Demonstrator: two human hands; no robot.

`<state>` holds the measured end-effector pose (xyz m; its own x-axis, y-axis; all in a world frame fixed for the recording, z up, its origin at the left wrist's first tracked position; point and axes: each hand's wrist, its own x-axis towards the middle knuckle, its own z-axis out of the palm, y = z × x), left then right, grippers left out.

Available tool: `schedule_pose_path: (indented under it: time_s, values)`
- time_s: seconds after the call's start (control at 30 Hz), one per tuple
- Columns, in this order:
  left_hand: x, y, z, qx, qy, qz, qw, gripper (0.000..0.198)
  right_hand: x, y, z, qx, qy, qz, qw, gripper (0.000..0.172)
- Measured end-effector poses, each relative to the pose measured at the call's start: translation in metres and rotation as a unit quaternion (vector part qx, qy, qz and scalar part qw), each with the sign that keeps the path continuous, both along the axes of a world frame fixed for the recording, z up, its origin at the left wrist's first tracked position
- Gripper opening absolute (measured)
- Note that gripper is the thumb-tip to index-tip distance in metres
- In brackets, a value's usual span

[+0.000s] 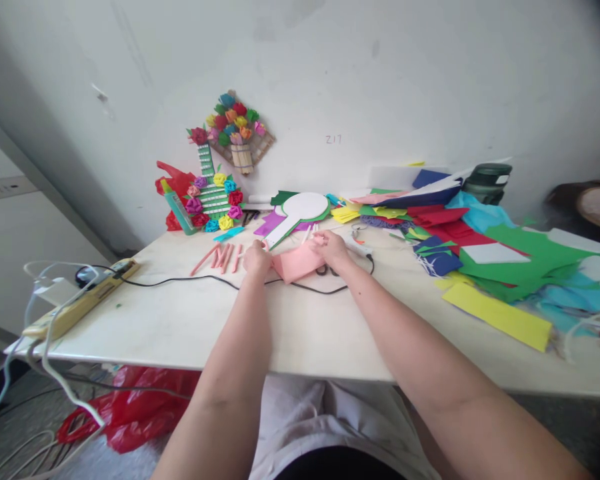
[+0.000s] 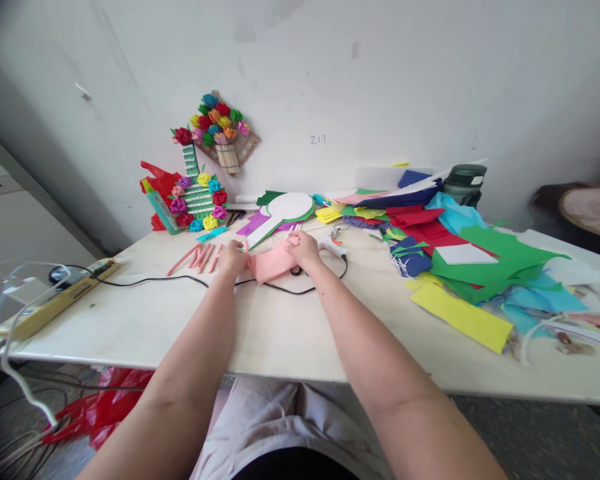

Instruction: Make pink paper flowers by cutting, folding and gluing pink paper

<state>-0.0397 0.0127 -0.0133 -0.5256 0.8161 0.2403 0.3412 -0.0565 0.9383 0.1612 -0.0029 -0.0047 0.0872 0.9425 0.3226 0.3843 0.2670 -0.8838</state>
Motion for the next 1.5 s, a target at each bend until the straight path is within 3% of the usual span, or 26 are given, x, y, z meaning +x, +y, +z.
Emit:
schedule_pose_path:
  time_s: [0.07,0.17,0.3,0.4,0.47,0.6,0.8,1.1,1.2,1.37,1.5]
  values:
    - [0.0,0.002,-0.004,0.023,-0.02,-0.02,0.999,0.026,-0.006,0.0,-0.005,-0.006,-0.047,0.002,0.999,0.04]
    - [-0.002,0.002,-0.007,0.011,0.027,-0.016,0.999,0.026,-0.018,0.0,-0.014,-0.008,-0.08,0.025,0.996,0.04]
    - [-0.005,-0.001,-0.002,-0.001,0.044,0.005,0.999,0.028,-0.032,-0.006,-0.019,0.001,-0.065,0.065,0.996,0.04]
    - [0.002,-0.007,0.007,0.083,0.065,0.019,0.994,0.02,-0.034,-0.011,-0.016,0.009,-0.041,0.081,0.996,0.037]
    - [0.011,-0.011,0.014,0.122,0.053,-0.032,0.991,0.016,-0.032,-0.011,-0.014,0.019,-0.023,0.07,0.997,0.036]
    - [0.03,-0.021,0.024,0.065,0.027,-0.213,0.975,0.024,-0.023,-0.004,-0.012,0.032,0.031,0.026,0.999,0.038]
    - [0.033,-0.026,0.02,-0.027,0.035,-0.315,0.948,0.031,-0.014,-0.003,-0.007,0.004,0.133,-0.014,0.991,0.039]
    - [0.019,-0.014,0.007,0.005,-0.047,-0.326,0.944,0.037,-0.004,-0.002,-0.003,-0.038,0.242,0.043,0.969,0.025]
    - [0.02,-0.01,0.006,0.021,-0.137,-0.316,0.939,0.033,0.0,0.001,-0.006,-0.041,0.261,0.032,0.964,0.021]
    - [0.026,-0.014,0.016,0.032,-0.35,-0.296,0.888,0.035,0.001,0.005,-0.011,-0.045,0.318,-0.014,0.947,0.025]
    - [0.028,-0.018,0.014,-0.012,-0.321,-0.358,0.877,0.032,0.0,0.006,-0.012,-0.029,0.318,-0.037,0.947,0.023]
